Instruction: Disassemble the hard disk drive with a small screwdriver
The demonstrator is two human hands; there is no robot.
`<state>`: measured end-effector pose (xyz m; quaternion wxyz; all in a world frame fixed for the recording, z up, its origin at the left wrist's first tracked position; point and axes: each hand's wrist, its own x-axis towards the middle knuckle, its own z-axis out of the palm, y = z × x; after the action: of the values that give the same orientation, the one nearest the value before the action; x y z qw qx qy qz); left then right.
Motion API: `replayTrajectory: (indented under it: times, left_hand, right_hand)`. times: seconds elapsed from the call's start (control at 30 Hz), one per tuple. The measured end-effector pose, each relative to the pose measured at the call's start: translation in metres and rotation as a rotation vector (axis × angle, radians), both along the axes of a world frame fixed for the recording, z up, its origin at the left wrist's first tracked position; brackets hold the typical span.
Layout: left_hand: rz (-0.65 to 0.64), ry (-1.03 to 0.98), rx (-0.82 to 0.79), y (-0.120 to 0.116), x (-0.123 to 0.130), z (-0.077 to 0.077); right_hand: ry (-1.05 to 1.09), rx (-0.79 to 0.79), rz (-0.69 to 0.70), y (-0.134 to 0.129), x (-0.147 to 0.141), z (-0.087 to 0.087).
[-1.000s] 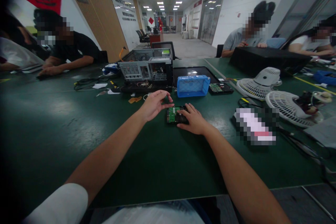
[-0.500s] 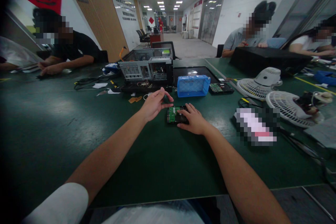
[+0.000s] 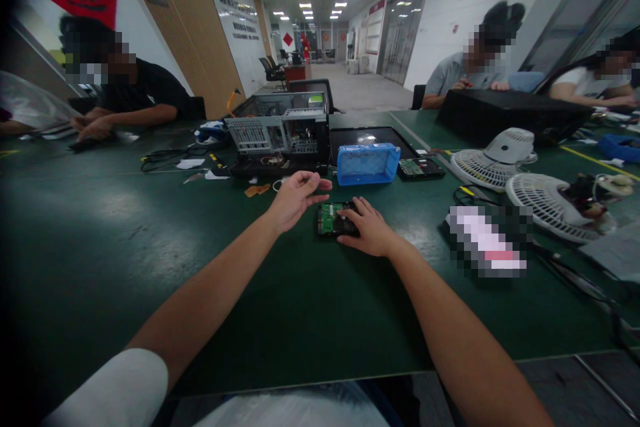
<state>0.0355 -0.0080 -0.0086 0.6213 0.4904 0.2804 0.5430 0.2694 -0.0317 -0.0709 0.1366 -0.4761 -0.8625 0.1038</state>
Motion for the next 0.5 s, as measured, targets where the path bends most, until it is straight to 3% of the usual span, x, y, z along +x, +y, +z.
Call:
replayTrajectory:
  times: [0.5]
  left_hand:
    - [-0.041, 0.085, 0.007, -0.0002, -0.0029, 0.0008]
  right_hand:
    - [0.002, -0.004, 0.003, 0.0, 0.0, 0.0001]
